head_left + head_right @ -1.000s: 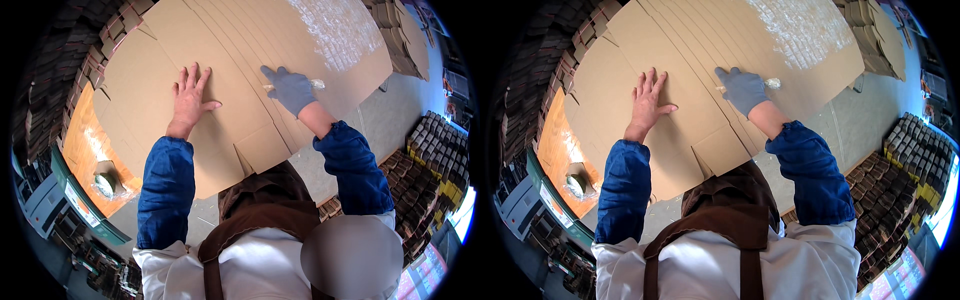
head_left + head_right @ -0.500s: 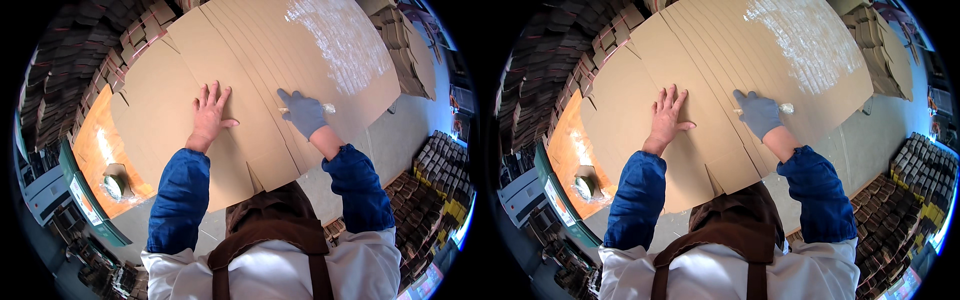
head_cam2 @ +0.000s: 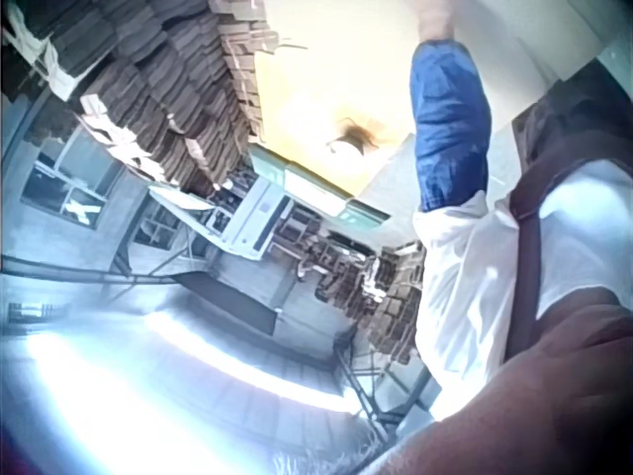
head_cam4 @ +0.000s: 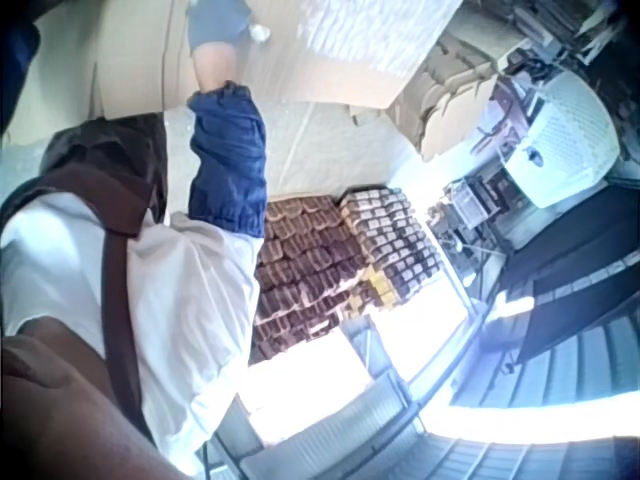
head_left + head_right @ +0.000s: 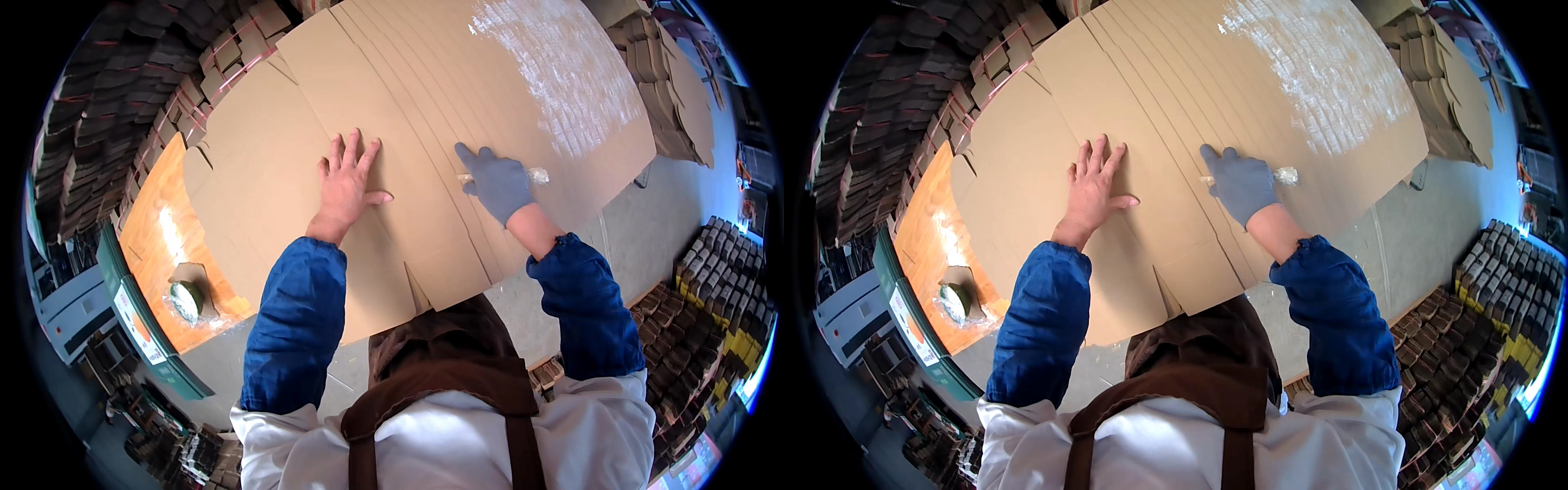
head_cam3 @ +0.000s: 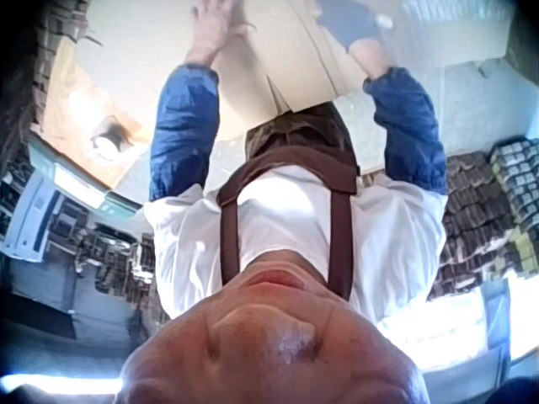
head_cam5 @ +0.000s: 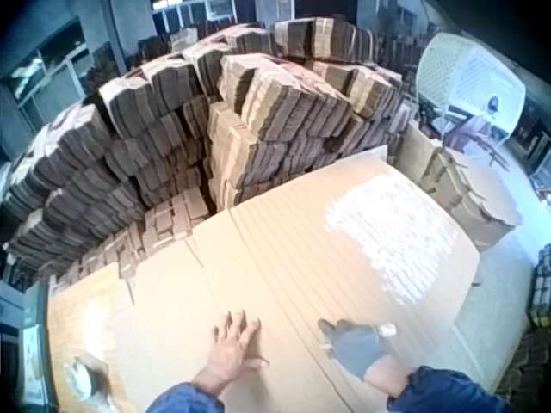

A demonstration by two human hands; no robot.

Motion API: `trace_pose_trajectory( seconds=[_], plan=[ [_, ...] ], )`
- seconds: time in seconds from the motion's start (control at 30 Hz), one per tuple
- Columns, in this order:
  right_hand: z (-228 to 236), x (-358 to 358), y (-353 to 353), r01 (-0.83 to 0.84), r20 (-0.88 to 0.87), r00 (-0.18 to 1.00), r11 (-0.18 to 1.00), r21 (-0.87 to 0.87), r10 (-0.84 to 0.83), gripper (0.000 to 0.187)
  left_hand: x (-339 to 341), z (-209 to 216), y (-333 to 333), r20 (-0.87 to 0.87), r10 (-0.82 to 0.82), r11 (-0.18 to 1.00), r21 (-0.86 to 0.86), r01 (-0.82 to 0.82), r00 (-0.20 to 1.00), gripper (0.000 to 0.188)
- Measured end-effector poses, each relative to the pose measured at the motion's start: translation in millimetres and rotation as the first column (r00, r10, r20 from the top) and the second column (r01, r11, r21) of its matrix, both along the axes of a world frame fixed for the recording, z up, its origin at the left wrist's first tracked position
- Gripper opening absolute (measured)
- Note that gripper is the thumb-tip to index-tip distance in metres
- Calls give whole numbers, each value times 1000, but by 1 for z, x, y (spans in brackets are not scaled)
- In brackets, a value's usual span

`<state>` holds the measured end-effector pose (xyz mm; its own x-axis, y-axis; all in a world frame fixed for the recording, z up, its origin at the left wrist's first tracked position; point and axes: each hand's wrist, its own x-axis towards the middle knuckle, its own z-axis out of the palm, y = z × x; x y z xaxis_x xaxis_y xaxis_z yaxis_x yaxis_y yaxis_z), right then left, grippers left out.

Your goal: The person applies a white paste to a large flat cardboard sheet using a brush. They repeatedly dip the brush into a small bowl and spread the paste in even strokes across the surface.

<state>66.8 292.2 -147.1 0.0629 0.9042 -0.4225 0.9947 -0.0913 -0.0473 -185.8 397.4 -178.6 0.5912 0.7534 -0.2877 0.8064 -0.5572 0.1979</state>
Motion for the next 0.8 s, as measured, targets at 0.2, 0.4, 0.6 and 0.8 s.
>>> trace_pose_trajectory(
  seconds=[0.2, 0.4, 0.6, 0.8],
  plan=[
    [-1, -1, 4, -3, 7, 1000, 1000, -6, 3, 68, -4, -8, 3, -10, -10, 1000, 6, 10, 1000, 110],
    [-3, -3, 3, 2, 12, 1000, 1000, -13, -2, 67, -4, -6, 2, -4, -9, 1000, -8, 9, 1000, 109],
    [5, -20, 11, -33, 29, 999, 999, 18, 32, 65, 0, 1, 3, -62, -19, 999, -27, 17, 998, 109],
    [5, -37, 27, -152, -22, 987, 973, 172, 158, 60, 9, 3, 6, -55, -34, 999, -22, 33, 998, 108]
  ],
)
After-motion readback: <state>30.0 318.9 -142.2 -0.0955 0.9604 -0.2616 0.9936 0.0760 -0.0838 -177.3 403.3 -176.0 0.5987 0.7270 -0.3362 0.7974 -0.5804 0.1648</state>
